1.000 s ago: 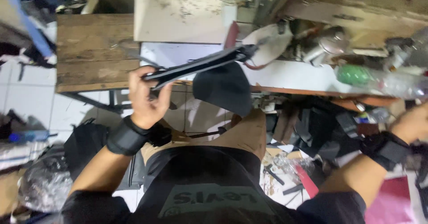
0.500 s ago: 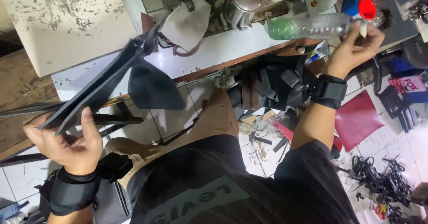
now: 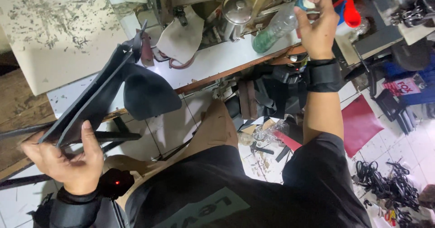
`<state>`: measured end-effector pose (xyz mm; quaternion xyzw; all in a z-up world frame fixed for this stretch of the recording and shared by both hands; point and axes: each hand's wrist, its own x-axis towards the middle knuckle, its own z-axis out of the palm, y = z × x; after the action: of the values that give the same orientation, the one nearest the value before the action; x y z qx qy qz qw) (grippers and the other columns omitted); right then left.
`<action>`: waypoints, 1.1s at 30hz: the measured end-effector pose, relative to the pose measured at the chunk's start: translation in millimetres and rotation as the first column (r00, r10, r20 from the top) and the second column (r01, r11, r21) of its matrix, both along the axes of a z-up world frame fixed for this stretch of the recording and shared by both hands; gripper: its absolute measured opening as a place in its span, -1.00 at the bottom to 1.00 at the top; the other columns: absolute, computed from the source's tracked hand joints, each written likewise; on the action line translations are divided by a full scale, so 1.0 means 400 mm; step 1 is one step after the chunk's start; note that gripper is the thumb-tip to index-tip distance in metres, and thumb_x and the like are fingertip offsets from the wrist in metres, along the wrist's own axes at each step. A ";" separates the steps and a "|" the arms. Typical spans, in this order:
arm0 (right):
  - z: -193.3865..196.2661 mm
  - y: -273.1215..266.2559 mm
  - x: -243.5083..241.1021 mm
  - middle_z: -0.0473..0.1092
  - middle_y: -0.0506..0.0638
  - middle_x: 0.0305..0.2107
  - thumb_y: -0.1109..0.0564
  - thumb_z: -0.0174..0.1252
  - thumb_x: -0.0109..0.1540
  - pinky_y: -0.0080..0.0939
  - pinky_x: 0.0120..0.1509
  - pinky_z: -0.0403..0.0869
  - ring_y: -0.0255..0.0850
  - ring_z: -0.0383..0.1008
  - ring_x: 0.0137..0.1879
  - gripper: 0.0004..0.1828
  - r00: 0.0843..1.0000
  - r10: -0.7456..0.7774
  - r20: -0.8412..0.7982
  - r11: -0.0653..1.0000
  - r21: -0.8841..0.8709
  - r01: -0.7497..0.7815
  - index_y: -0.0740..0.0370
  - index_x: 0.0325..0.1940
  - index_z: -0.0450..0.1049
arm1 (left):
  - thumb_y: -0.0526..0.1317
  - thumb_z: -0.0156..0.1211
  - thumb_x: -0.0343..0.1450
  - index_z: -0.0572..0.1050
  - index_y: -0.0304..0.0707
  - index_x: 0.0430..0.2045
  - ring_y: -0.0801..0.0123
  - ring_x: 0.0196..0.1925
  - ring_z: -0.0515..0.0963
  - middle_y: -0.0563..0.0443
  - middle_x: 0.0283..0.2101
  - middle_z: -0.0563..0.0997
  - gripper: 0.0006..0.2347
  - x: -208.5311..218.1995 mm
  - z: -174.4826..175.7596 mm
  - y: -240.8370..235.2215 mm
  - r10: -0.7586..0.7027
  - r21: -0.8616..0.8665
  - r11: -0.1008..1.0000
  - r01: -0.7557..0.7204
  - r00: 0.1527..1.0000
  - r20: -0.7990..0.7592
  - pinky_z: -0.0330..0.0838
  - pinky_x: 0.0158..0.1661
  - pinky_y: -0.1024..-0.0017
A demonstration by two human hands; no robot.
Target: The person cleans a leather piece by holding it in one hand and wiping it with a paper towel in the other, occasionally spraying it with a spray bottle, then flipping it over to clean the other side.
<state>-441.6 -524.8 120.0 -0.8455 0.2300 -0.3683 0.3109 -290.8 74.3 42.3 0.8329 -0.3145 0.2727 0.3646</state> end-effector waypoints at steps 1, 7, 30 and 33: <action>-0.020 -0.024 -0.002 0.56 -0.02 -0.18 0.19 0.35 0.39 -0.27 -0.31 0.44 -0.30 0.54 -0.34 -0.69 1.000 -0.004 0.001 1.000 -0.005 0.004 0.31 0.09 0.38 | -0.37 0.37 0.56 0.22 -0.39 -0.28 0.08 -0.09 0.32 -0.27 -0.06 0.27 -0.69 0.004 -0.005 0.000 -0.004 -0.005 1.000 0.004 1.000 0.001 0.15 -0.19 0.29; -0.179 -0.185 -0.118 0.45 -0.01 -0.21 0.28 0.47 0.40 -0.28 -0.01 0.45 -0.32 0.43 -0.12 -0.74 0.925 -0.077 0.371 0.985 -0.117 0.129 0.30 -0.06 0.45 | -0.35 0.39 0.56 0.18 -0.37 -0.33 0.12 -0.11 0.32 -0.24 -0.07 0.25 -0.64 0.010 -0.018 0.006 -0.009 -0.045 0.999 0.009 1.000 0.000 0.16 -0.21 0.32; -0.092 -0.024 -0.069 0.51 0.11 -0.09 0.28 0.34 0.53 -0.25 0.11 0.54 -0.20 0.53 -0.01 -0.78 0.964 0.045 0.262 0.955 -0.296 0.036 0.36 0.08 0.39 | -0.36 0.34 0.55 0.20 -0.40 -0.30 0.11 -0.08 0.32 -0.21 -0.05 0.26 -0.69 -0.012 0.012 -0.016 0.001 0.000 1.000 -0.001 1.000 0.030 0.19 -0.14 0.30; -0.034 0.000 -0.015 0.53 0.15 -0.16 0.30 0.30 0.42 -0.28 -0.04 0.56 -0.19 0.60 -0.09 -0.77 0.989 0.072 0.132 0.918 -0.397 -0.014 0.40 0.07 0.39 | -0.37 0.34 0.54 0.19 -0.39 -0.29 0.09 -0.07 0.32 -0.24 -0.03 0.28 -0.69 -0.017 0.022 -0.028 -0.002 -0.014 1.000 0.002 1.000 0.023 0.19 -0.13 0.28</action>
<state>-447.5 -524.7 106.5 -0.8669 0.1091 -0.4601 0.1576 -297.7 63.0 51.3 0.8268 -0.3178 0.2842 0.3670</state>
